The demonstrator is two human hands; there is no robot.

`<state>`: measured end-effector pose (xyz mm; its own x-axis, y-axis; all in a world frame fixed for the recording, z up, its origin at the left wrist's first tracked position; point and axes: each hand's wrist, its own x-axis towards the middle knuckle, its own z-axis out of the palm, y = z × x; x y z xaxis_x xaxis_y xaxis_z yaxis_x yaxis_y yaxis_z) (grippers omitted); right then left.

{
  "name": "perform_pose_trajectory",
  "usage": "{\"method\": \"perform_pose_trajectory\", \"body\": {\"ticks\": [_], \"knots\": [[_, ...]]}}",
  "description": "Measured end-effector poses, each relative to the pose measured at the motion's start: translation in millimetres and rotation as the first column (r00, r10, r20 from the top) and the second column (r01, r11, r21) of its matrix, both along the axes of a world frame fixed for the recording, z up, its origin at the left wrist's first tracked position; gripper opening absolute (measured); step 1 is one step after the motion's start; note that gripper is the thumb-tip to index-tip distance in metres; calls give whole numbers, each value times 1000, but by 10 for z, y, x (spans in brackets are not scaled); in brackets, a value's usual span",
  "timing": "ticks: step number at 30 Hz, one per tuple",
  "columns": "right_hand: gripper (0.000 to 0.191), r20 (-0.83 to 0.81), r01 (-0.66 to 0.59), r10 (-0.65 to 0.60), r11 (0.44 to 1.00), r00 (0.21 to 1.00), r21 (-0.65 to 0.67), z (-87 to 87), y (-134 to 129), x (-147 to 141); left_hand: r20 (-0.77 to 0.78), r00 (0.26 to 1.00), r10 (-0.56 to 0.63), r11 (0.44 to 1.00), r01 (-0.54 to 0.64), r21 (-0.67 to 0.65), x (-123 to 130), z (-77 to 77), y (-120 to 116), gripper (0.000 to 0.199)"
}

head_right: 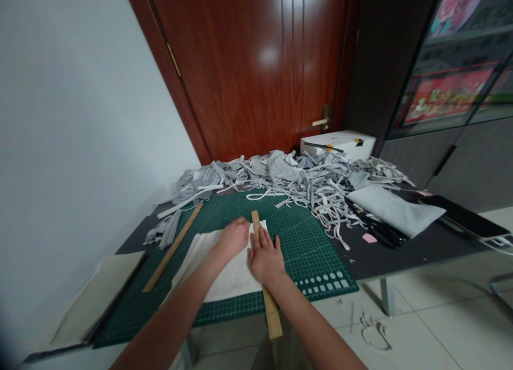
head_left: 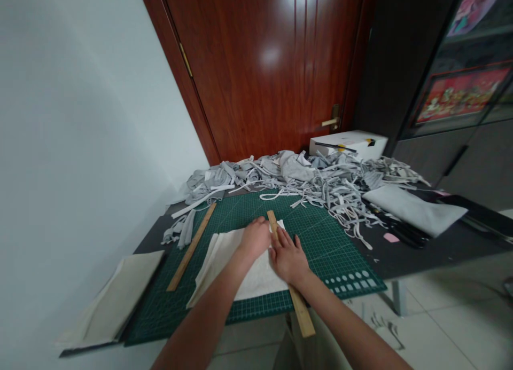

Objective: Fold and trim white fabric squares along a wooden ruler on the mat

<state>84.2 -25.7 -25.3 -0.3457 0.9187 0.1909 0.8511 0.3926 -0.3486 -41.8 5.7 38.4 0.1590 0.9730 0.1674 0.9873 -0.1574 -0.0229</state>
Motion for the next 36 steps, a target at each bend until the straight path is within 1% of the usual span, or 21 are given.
{"method": "perform_pose_trajectory", "body": {"ticks": [2,5,7,10,12,14,18,20,23,26,29,31,36], "knots": [[54,-1,0,0,1000,1000,-4,2,5,-1,43,996,-76,997,76,10,112,-157,66,22],[54,-12,-3,3,1000,1000,2,2,14,1,114,983,-142,989,136,58,67,-368,63,30],[56,-23,-2,2,1000,1000,9,6,19,3,153,970,-187,981,176,81,-15,-457,47,36],[57,-41,8,-7,1000,999,15,22,22,-2,220,929,-297,954,282,100,-94,-524,55,42],[57,-57,7,-6,1000,998,13,39,17,-6,276,886,-374,927,358,108,-108,-543,79,44],[58,-80,2,-2,1000,997,0,61,3,4,312,858,-408,912,401,90,-108,-551,102,45],[57,-159,-19,10,998,987,-57,127,-13,122,295,864,-408,908,417,35,-113,-544,101,51],[55,-218,-26,4,995,976,-96,175,33,220,274,866,-418,903,428,23,-122,-533,86,56],[52,-253,-9,-51,973,966,-229,248,216,344,231,873,-429,898,440,4,-130,-519,72,61],[52,-215,49,-125,944,968,-327,287,489,371,181,885,-429,898,440,-26,-123,-513,71,64],[39,-165,124,-192,926,967,-356,297,738,310,136,892,-432,895,442,-56,-109,-513,69,65],[33,-134,156,-218,917,967,-367,304,859,262,116,894,-432,896,440,-55,-102,-514,65,67],[18,-92,146,-203,892,975,-427,339,1032,245,96,899,-428,899,434,-62,-93,-510,62,72]]}}
